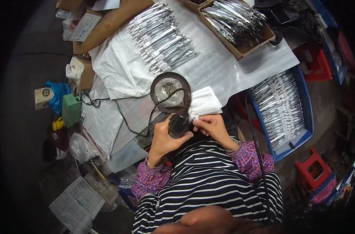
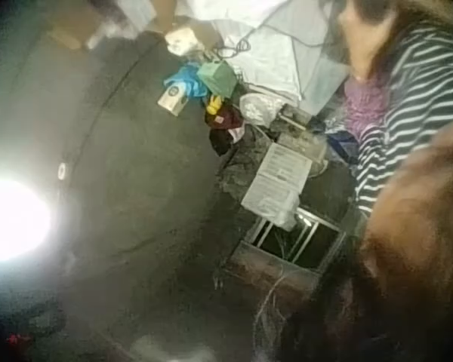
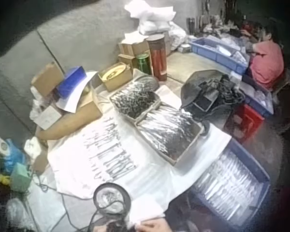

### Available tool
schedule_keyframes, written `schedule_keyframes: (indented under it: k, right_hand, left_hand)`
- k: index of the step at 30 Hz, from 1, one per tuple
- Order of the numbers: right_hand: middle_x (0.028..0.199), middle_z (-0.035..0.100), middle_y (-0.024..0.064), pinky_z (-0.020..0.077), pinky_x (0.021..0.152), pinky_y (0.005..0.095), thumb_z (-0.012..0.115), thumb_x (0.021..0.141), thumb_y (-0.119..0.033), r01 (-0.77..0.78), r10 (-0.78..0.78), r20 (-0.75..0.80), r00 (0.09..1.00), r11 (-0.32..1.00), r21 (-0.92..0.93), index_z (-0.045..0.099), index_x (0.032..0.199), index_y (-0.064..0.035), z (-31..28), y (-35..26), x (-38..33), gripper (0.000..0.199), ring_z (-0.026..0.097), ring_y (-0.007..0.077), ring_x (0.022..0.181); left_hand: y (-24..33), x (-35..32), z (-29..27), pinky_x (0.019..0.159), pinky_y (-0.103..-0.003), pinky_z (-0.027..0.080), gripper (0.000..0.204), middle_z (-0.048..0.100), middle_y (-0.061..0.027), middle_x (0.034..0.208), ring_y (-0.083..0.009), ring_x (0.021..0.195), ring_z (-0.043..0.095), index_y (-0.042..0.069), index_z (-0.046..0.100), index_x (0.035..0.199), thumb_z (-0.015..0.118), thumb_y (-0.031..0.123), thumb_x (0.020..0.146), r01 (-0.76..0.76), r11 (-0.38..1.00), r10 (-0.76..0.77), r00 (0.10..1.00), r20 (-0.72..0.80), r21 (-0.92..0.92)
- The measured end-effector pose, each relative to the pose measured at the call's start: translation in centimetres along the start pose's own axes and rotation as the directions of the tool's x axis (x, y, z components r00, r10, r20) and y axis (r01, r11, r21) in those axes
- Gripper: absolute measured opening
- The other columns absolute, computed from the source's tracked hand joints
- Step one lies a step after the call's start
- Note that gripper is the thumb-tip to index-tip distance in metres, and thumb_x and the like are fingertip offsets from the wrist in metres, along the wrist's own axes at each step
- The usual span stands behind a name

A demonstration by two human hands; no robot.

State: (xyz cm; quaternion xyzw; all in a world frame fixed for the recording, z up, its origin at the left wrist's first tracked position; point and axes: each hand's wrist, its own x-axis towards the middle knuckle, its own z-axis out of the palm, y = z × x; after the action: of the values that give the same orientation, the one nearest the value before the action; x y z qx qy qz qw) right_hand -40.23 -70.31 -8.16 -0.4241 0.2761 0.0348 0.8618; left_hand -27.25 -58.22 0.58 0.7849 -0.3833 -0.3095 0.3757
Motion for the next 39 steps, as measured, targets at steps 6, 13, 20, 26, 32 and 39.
schedule_keyframes:
  k: [6, 13, 20, 26, 32, 39]
  right_hand:
    - [0.057, 0.055, -0.002, 0.0315, 0.042, 0.0157, 0.061, 0.087, -0.015, -0.021, 0.022, -0.043, 0.999, 1.0, 0.02, 0.067, 0.075, 0.0016, 0.4, -0.2, -0.1, 0.021, 0.043, 0.0013, 0.047]
    - [0.055, 0.054, -0.002, 0.0317, 0.042, 0.0157, 0.062, 0.086, -0.013, -0.023, 0.023, -0.04, 0.999, 1.0, 0.004, 0.067, 0.075, 0.0018, 0.5, 0.1, -0.1, 0.02, 0.043, 0.0016, 0.045]
    - [0.062, 0.06, -0.0014, 0.0334, 0.042, 0.0152, 0.063, 0.085, -0.017, -0.006, 0.006, -0.022, 1.0, 1.0, 0.023, 0.068, 0.077, -0.0002, 0.4, 0.2, -0.2, 0.02, 0.044, 0.0002, 0.047]
    - [0.062, 0.06, -0.0013, 0.0332, 0.042, 0.0149, 0.064, 0.085, -0.018, -0.043, 0.045, -0.035, 0.998, 0.997, 0.068, 0.068, 0.076, -0.0007, 0.5, 0.1, -0.2, 0.02, 0.045, 0.0001, 0.048]
    - [0.058, 0.057, -0.0028, 0.0316, 0.041, 0.0148, 0.064, 0.085, -0.018, -0.045, 0.046, -0.016, 0.999, 0.998, 0.042, 0.068, 0.076, -0.001, 0.4, 0.2, 0.0, 0.02, 0.044, -0.0001, 0.047]
    - [0.058, 0.056, -0.0035, 0.0308, 0.041, 0.015, 0.063, 0.085, -0.018, -0.068, 0.071, -0.023, 0.997, 0.994, 0.087, 0.068, 0.075, -0.0012, 0.7, 0.4, -0.1, 0.02, 0.043, -0.0001, 0.047]
  left_hand:
    - [-0.1, -0.6, -3.1, 0.06, -0.025, 0.047, 0.035, 0.061, -0.0162, 0.109, -0.0111, 0.066, 0.06, -0.002, 0.057, 0.099, 0.072, 0.0, 0.067, 0.157, 0.897, -0.262, 0.941, -0.213, -0.412]
    - [-0.9, 1.0, -4.9, 0.05, -0.025, 0.046, 0.042, 0.06, -0.0147, 0.107, -0.0116, 0.056, 0.058, -0.004, 0.054, 0.103, 0.073, 0.007, 0.067, 0.219, 0.848, -0.376, 0.891, -0.255, -0.483]
    - [-1.2, 0.4, -4.9, 0.049, -0.024, 0.045, 0.04, 0.062, -0.0135, 0.093, -0.0112, 0.054, 0.057, -0.003, 0.055, 0.102, 0.072, 0.008, 0.068, 0.265, 0.827, -0.406, 0.892, -0.2, -0.495]
    - [0.5, -0.7, -4.0, 0.051, -0.026, 0.044, 0.035, 0.059, -0.0264, 0.11, -0.0134, 0.051, 0.055, -0.003, 0.054, 0.098, 0.066, 0.01, 0.067, 0.198, 0.866, -0.373, 0.867, -0.33, -0.459]
    - [1.7, -2.2, -1.3, 0.062, -0.037, 0.048, 0.037, 0.057, -0.0137, 0.077, -0.0231, 0.066, 0.058, 0.004, 0.042, 0.098, 0.071, 0.008, 0.076, -0.466, 0.629, 0.214, 0.873, -0.437, -0.622]
    - [3.0, 0.3, -0.2, 0.047, -0.036, 0.052, 0.044, 0.058, -0.0122, 0.068, -0.026, 0.052, 0.06, 0.002, 0.042, 0.093, 0.078, 0.011, 0.071, -0.818, 0.472, 0.731, 0.572, -0.373, -0.329]
